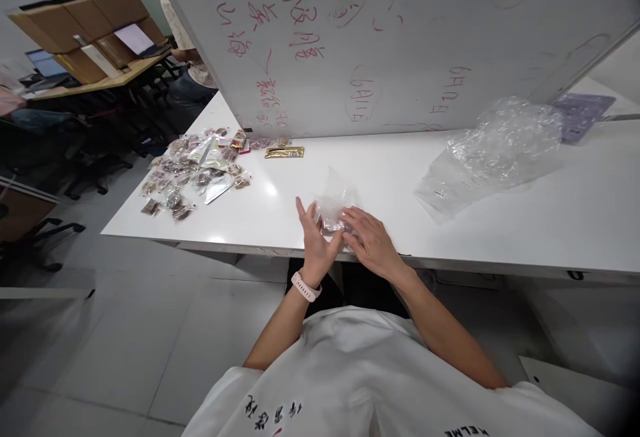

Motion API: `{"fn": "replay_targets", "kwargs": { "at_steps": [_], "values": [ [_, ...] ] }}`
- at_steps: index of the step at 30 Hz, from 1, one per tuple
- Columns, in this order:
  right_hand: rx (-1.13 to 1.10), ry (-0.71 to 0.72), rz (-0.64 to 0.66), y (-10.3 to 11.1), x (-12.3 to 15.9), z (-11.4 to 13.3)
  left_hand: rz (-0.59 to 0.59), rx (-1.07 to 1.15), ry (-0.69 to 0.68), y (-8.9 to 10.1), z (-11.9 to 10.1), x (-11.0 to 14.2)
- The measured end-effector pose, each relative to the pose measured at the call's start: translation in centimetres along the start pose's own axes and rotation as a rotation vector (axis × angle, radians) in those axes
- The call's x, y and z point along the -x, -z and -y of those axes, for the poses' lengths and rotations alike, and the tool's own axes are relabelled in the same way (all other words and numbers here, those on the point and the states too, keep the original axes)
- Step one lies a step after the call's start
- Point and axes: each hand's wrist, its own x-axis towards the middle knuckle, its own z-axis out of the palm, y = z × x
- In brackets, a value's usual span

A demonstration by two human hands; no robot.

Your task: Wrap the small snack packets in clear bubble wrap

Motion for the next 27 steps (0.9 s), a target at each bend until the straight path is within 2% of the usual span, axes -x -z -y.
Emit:
{"fn": "replay_targets", "kwargs": {
  "at_steps": [3,5,7,12,17,22,27],
  "values": [
    [0.027,0.042,0.014,0.3,-0.1,-0.3,-0.078,-0.176,-0.162,1.3,0.4,0.2],
    [0.009,0.060,0.008,0.4,-0.2,-0.4,-0.024,-0.353,-0.302,1.9,0.6,-0.2],
    [-0.047,0.065,-0.005,0.5,-0.3,-0.6,0.064,-0.465,-0.367,2.2,0.7,-0.8],
    [-0.164,0.036,-0.004,0.8,-0.3,-0.9,0.119,-0.570,-0.272,1.9,0.3,-1.3],
    [-0.011,0.048,0.133,1.2,-0.7,-1.3,0.066,-0.583,-0.223,1.5,-0.3,-0.4],
    [0.143,0.085,0.216,1.9,-1.8,-2.1,0.271,-0.388,-0.284,2.5,1.4,-1.5],
    [0.078,0.120,0.183,1.7,-2.8,-2.7,0.440,-0.252,-0.159,4.1,2.3,-3.2]
  ]
}}
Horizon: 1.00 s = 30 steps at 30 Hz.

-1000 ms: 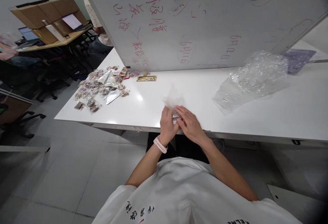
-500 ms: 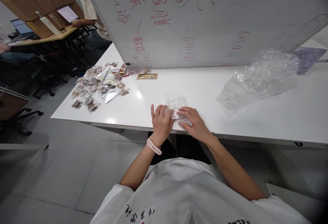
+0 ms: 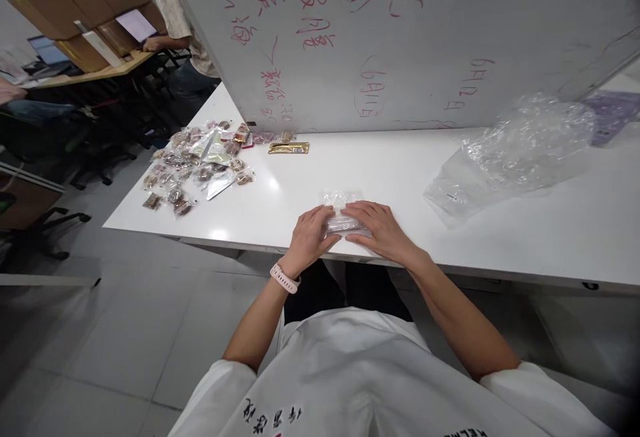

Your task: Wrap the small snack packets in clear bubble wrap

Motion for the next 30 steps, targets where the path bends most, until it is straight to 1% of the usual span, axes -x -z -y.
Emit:
{"fn": "replay_targets", "kwargs": {
  "at_steps": [3,5,8,10,12,14,15,17,19,21,22,24,27,30],
  "values": [
    [-0.018,-0.028,-0.068,-0.4,-0.2,0.0,0.012,-0.008,0.054,0.4,-0.1,-0.3],
    [-0.027,-0.057,-0.098,-0.7,-0.1,0.1,0.008,-0.016,0.067,0.4,-0.2,-0.4],
    [-0.034,-0.176,-0.117,-0.8,-0.2,0.4,0.012,-0.023,0.095,0.4,-0.3,-0.8],
    [-0.033,-0.255,-0.129,-0.7,-0.7,0.4,0.028,-0.050,0.151,0.5,-0.3,-1.5],
    [0.014,-0.276,-0.169,-0.4,-1.4,0.1,0.067,-0.074,0.211,0.8,-0.5,-2.6],
    [0.077,-0.285,-0.202,0.1,-2.2,-0.5,0.130,-0.068,0.253,1.2,-0.6,-3.9],
    [0.081,-0.302,-0.194,0.3,-2.6,-0.8,0.163,-0.057,0.266,1.4,-0.7,-4.5],
    [0.002,-0.354,-0.130,0.6,-3.1,-1.5,0.202,-0.058,0.273,1.6,-0.6,-5.6],
    [-0.107,-0.383,-0.064,0.8,-3.3,-2.1,0.188,-0.090,0.253,1.7,-0.3,-6.4],
    [-0.135,-0.383,-0.062,0.8,-3.3,-2.2,0.175,-0.108,0.233,1.7,0.2,-7.0],
    [-0.129,-0.385,-0.073,0.8,-3.3,-2.1,0.193,-0.091,0.228,1.8,0.4,-7.4],
    [-0.138,-0.400,-0.079,0.9,-3.3,-1.8,0.276,0.008,0.237,2.1,0.7,-8.2],
    [-0.244,-0.450,-0.039,1.3,-3.3,-1.2,0.415,0.179,0.287,3.0,0.8,-9.4],
    [-0.371,-0.466,-0.049,1.5,-3.0,-0.9,0.560,0.240,0.306,4.2,0.5,-10.4]
  ]
}}
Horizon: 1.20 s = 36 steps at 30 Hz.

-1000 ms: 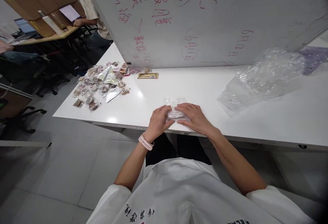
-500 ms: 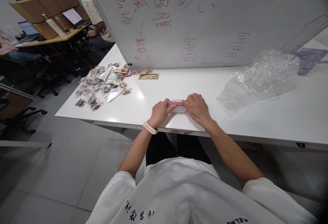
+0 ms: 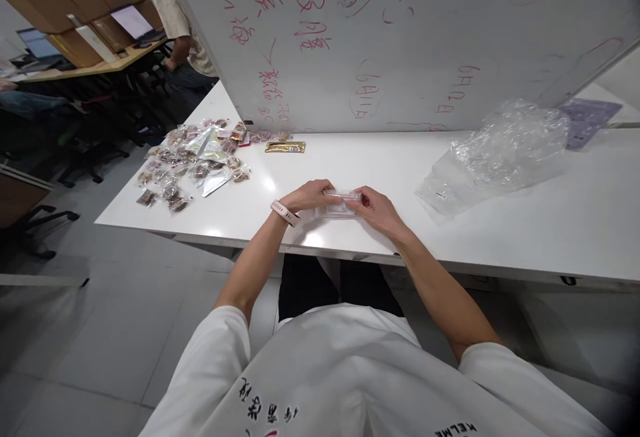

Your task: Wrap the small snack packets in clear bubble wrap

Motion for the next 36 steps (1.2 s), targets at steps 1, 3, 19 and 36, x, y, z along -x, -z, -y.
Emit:
{"fn": "replay_targets", "kwargs": {
  "at_steps": [1,3,19,36],
  "values": [
    [-0.041,0.015,-0.012,-0.1,0.2,-0.1,0.048,-0.012,-0.002,0.3,-0.3,0.1],
    [-0.109,0.071,-0.052,-0.4,0.6,-0.4,0.124,-0.052,-0.007,0.7,-0.8,0.3],
    [0.318,0.391,-0.018,8.1,7.1,2.0,-0.508,-0.503,-0.516,-5.6,-8.2,4.9],
    [0.056,-0.494,-1.305,34.1,-5.3,-25.7,-0.889,-0.598,-0.205,-13.6,1.7,5.0]
  ]
}}
